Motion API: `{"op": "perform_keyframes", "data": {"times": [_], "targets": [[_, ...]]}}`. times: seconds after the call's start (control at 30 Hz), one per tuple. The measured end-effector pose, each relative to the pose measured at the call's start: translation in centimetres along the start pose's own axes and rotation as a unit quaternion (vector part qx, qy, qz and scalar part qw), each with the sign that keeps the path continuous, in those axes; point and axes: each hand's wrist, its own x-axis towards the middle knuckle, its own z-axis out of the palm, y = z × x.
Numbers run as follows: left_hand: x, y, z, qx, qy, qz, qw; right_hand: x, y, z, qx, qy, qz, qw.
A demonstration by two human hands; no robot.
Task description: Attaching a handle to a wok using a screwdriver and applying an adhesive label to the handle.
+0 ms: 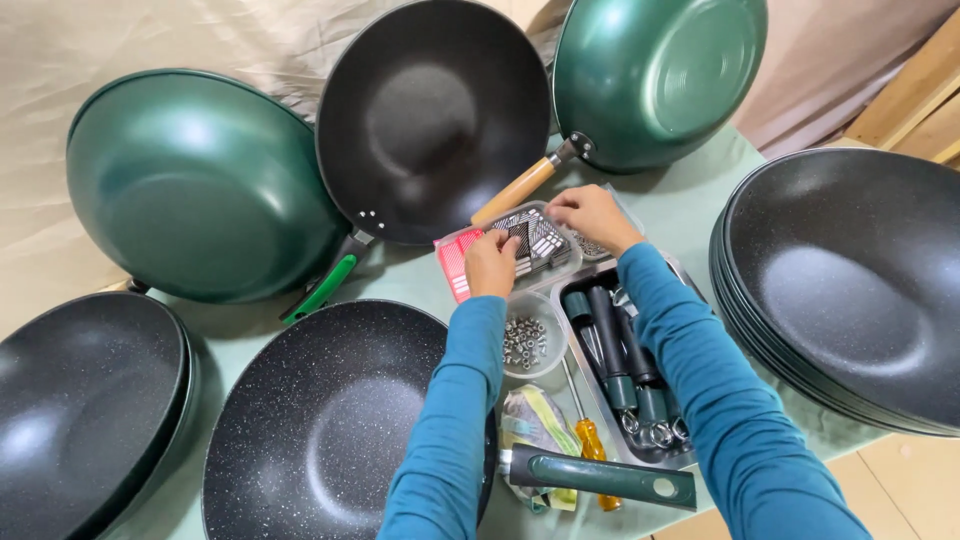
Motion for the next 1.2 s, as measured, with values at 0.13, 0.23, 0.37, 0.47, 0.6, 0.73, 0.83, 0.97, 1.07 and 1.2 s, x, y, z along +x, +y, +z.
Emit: {"op": "perform_keyframes", "data": {"times": [0.13, 0.23, 0.37, 0.47, 0.6, 0.73, 0.83, 0.97, 1.07, 1.2], "targets": [[-0.3, 0.0, 0.5, -0.030, -0.010, -0.001, 0.999, 0.9, 7.3, 1.0, -0.302, 0.039, 0.070, 0.950], [-1.5, 2.1, -0.9, -0.154, -0.064, -0.051, 0.985, 0.9, 9.9, 2.2, -0.382, 0.003, 0.093, 0.920], [-1.9, 3.1, -1.3, -0.181, -0.080, -0.063, 0.978, 0.8, 10.5, 2.9, -0.418, -0.003, 0.076, 0.905], [-2.5, 4.5, -2.6, -0.180, -0.078, -0.069, 0.978, -0.1, 8.6, 2.1, -0.399, 0.005, 0.081, 0.913], [-3.4, 6.0, -4.6, -0.222, -0.080, -0.089, 0.968, -2.1, 5.8, 0.1, -0.305, 0.033, 0.096, 0.947], [-4.8, 7.2, -6.6, -0.249, -0.081, -0.094, 0.960, -2.0, 5.5, -1.5, -0.164, 0.092, 0.112, 0.976], [-5.9, 8.3, -7.9, -0.259, -0.085, -0.097, 0.957, -2.8, 4.0, -2.5, -0.033, 0.168, 0.061, 0.983], [-7.8, 9.9, -10.0, -0.286, -0.084, -0.090, 0.950, -6.6, -1.9, -4.6, 0.141, 0.155, 0.044, 0.977], [-8.8, 9.4, -9.8, -0.335, -0.088, -0.076, 0.935, -10.7, -6.4, -5.8, 0.238, 0.126, 0.029, 0.963], [-12.0, 9.4, -10.2, -0.449, -0.119, -0.056, 0.884, -17.2, -10.5, -7.0, 0.296, 0.089, -0.017, 0.951]]}}
